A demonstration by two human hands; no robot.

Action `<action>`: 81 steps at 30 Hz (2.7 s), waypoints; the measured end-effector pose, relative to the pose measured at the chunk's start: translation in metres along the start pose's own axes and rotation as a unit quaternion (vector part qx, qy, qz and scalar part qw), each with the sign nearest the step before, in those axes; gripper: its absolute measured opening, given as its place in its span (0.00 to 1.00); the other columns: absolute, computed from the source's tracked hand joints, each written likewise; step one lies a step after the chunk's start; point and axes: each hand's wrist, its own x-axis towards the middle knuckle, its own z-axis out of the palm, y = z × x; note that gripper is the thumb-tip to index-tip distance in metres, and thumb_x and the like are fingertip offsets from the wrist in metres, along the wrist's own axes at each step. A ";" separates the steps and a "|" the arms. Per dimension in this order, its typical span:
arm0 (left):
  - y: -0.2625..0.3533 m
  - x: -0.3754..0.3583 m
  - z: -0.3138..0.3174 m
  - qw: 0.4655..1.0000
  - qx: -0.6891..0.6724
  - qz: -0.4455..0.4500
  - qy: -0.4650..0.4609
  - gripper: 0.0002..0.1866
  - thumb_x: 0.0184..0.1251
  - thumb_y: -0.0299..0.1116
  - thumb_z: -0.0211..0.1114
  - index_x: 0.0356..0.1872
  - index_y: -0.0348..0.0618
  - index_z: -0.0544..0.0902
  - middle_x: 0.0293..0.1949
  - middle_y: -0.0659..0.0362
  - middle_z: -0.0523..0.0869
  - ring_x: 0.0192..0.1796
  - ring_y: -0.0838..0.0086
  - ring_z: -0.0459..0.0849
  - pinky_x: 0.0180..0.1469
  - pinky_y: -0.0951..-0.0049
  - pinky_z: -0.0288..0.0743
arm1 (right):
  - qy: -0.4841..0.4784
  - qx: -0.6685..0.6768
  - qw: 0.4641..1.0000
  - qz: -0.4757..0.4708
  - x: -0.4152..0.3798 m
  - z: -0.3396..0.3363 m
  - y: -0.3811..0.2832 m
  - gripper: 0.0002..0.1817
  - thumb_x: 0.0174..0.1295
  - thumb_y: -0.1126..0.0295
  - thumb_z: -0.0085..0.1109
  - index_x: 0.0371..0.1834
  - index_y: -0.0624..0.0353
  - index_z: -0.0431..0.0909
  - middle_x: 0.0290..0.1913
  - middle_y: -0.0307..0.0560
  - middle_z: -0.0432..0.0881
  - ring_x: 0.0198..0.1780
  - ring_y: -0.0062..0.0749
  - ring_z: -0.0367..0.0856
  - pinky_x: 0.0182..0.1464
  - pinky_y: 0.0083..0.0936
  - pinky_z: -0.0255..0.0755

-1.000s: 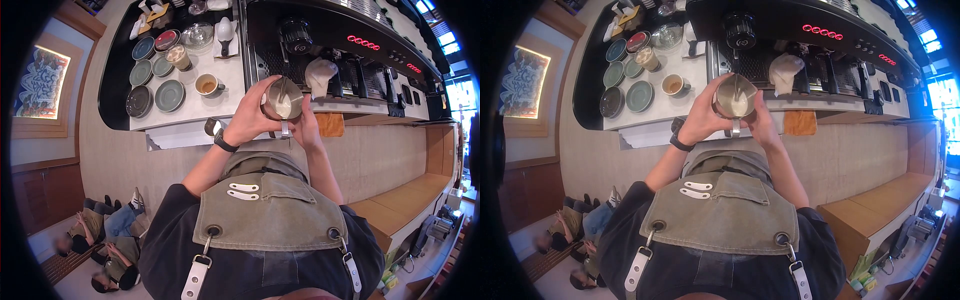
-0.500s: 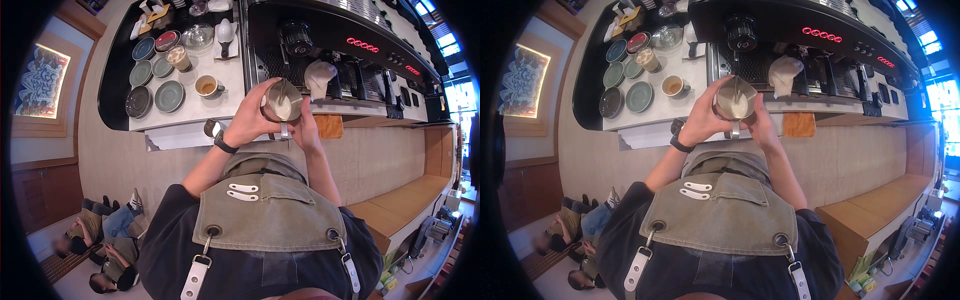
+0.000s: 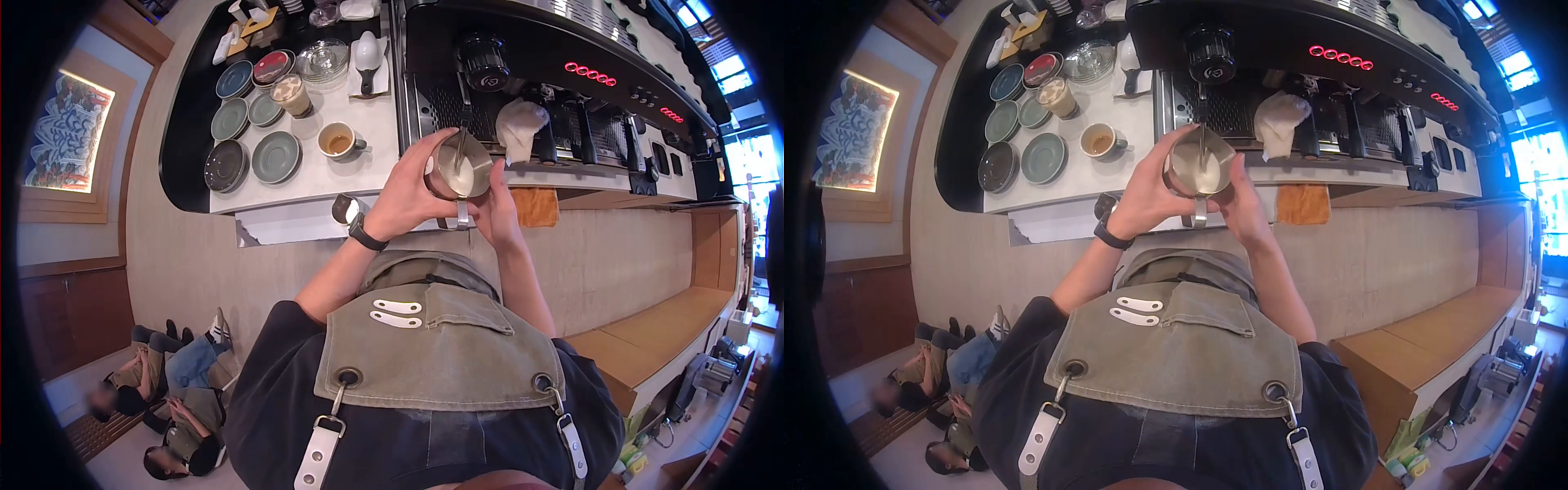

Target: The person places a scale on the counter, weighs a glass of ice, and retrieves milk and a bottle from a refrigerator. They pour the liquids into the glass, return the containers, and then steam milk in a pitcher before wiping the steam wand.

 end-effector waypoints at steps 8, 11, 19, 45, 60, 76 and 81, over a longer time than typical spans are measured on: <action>0.005 0.000 0.004 0.999 -0.036 -0.013 0.018 0.55 0.38 0.38 0.86 0.75 0.41 0.71 0.67 0.48 0.79 0.68 0.55 0.78 0.71 0.60 0.71 | -0.007 -0.001 1.000 -0.006 -0.002 0.004 -0.002 0.40 0.82 0.37 0.34 0.82 0.57 0.59 0.77 0.47 0.70 0.78 0.37 0.69 0.78 0.39 0.62; 0.005 -0.001 0.003 0.999 -0.044 -0.025 0.011 0.56 0.38 0.40 0.88 0.75 0.41 0.71 0.67 0.48 0.79 0.69 0.55 0.78 0.71 0.60 0.72 | -0.009 -0.001 1.000 -0.012 -0.002 0.005 -0.002 0.40 0.82 0.37 0.33 0.82 0.58 0.60 0.77 0.47 0.71 0.77 0.37 0.69 0.78 0.40 0.62; 0.002 -0.001 0.002 0.999 -0.033 -0.012 0.011 0.56 0.38 0.41 0.88 0.75 0.41 0.71 0.68 0.48 0.79 0.69 0.55 0.78 0.72 0.60 0.71 | -0.001 -0.006 1.000 -0.008 -0.001 0.004 0.000 0.39 0.82 0.37 0.33 0.82 0.58 0.60 0.77 0.47 0.70 0.78 0.36 0.69 0.78 0.39 0.62; 0.003 -0.003 0.002 0.999 -0.037 -0.012 0.012 0.56 0.37 0.41 0.88 0.74 0.41 0.72 0.66 0.48 0.80 0.68 0.55 0.80 0.72 0.60 0.71 | 0.004 0.009 1.000 -0.003 -0.001 -0.004 0.007 0.39 0.82 0.38 0.36 0.81 0.58 0.60 0.76 0.48 0.71 0.77 0.38 0.69 0.76 0.40 0.65; 0.000 -0.004 0.000 1.000 -0.003 -0.003 -0.003 0.56 0.41 0.37 0.89 0.76 0.38 0.68 0.66 0.51 0.80 0.67 0.67 0.79 0.70 0.67 0.73 | 0.001 -0.002 1.000 -0.008 -0.004 0.001 0.004 0.40 0.82 0.37 0.35 0.82 0.58 0.60 0.76 0.48 0.71 0.77 0.38 0.70 0.75 0.40 0.66; 0.002 -0.005 0.001 1.000 -0.009 -0.006 0.002 0.56 0.40 0.38 0.88 0.75 0.40 0.70 0.67 0.49 0.80 0.68 0.61 0.79 0.71 0.64 0.73 | 0.005 0.010 1.000 -0.008 -0.003 -0.002 0.008 0.39 0.82 0.37 0.35 0.81 0.58 0.61 0.75 0.47 0.72 0.76 0.36 0.71 0.74 0.38 0.67; 0.001 -0.006 0.001 1.000 -0.006 -0.006 -0.003 0.57 0.41 0.39 0.91 0.76 0.39 0.69 0.67 0.49 0.79 0.69 0.64 0.79 0.71 0.64 0.72 | 0.007 0.010 1.000 -0.005 -0.003 -0.006 0.012 0.38 0.82 0.38 0.36 0.81 0.57 0.62 0.74 0.46 0.73 0.74 0.35 0.72 0.71 0.37 0.70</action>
